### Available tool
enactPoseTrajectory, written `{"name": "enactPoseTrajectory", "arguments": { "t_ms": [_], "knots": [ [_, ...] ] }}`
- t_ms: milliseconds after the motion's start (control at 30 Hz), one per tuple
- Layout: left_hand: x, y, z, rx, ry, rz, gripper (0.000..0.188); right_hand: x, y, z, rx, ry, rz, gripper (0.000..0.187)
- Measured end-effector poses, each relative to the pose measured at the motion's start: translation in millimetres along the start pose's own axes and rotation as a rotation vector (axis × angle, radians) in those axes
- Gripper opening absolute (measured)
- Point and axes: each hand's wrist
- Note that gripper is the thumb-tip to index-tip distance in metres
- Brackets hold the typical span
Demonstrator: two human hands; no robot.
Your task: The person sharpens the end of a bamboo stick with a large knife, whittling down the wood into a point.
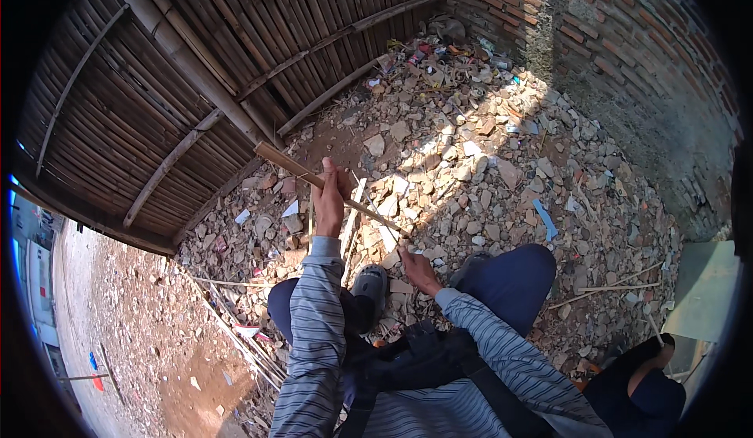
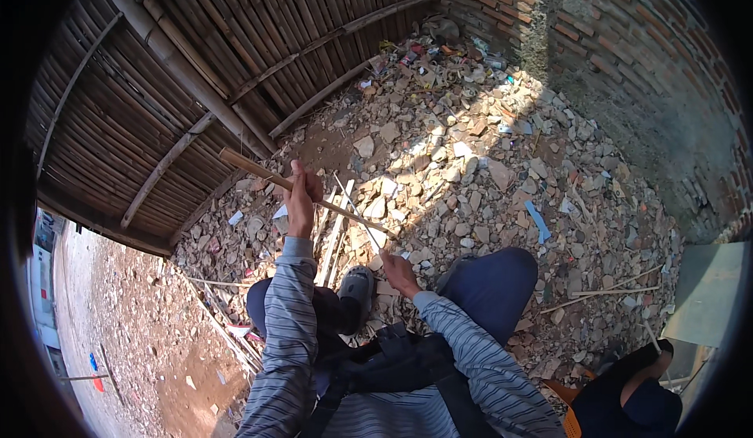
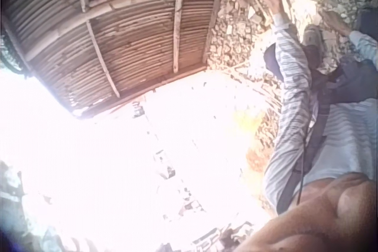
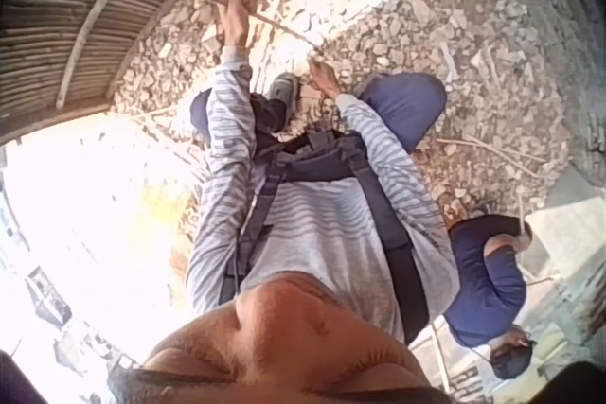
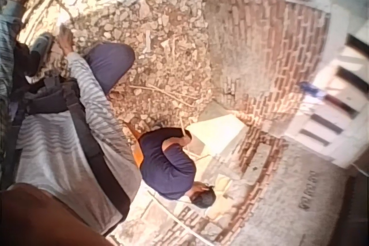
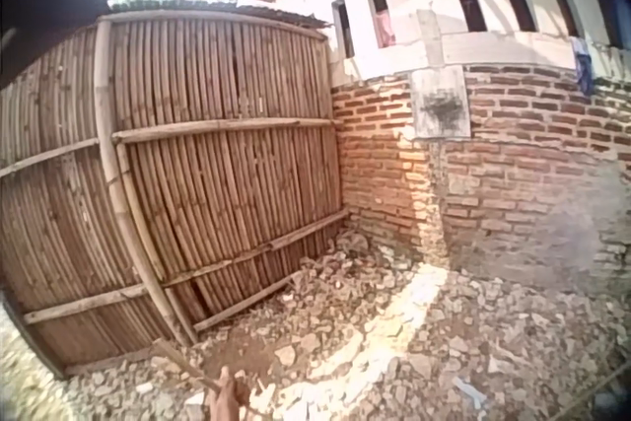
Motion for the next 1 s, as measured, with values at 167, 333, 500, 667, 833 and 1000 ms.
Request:
{"name": "enactPoseTrajectory", "arguments": {
  "t_ms": [167,333,500,667,833,1000],
  "knots": [
    [-13,-9,32,-0.064,-0.014,-0.023,0.06,99,-44,-9,0.098,0.196,0.051,0.078],
    [-7,2,8,-0.032,-0.083,-0.02,0.061,33,-18,-3,0.004,-0.086,0.181,0.08],
    [3,2,7,0.014,-0.012,-0.012,0.058,27,-13,3,0.038,-0.039,0.057,0.082],
    [-5,-3,11,0.028,-0.057,-0.012,0.058,97,-23,-17,-0.058,0.111,0.423,0.072],
    [-5,-4,16,-0.039,-0.033,0.005,0.059,69,-19,-10,-0.033,-0.136,0.342,0.067],
    [-4,-3,14,0.059,-0.09,0.025,0.059,19,-7,-10,-0.251,-0.662,0.304,0.059]
  ]
}}
Point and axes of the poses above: each hand's wrist, its own y-axis away from the middle knuckle, its own z-axis out of the palm, x = y × z, and after that the axes turned 1 degree about x, right-handed
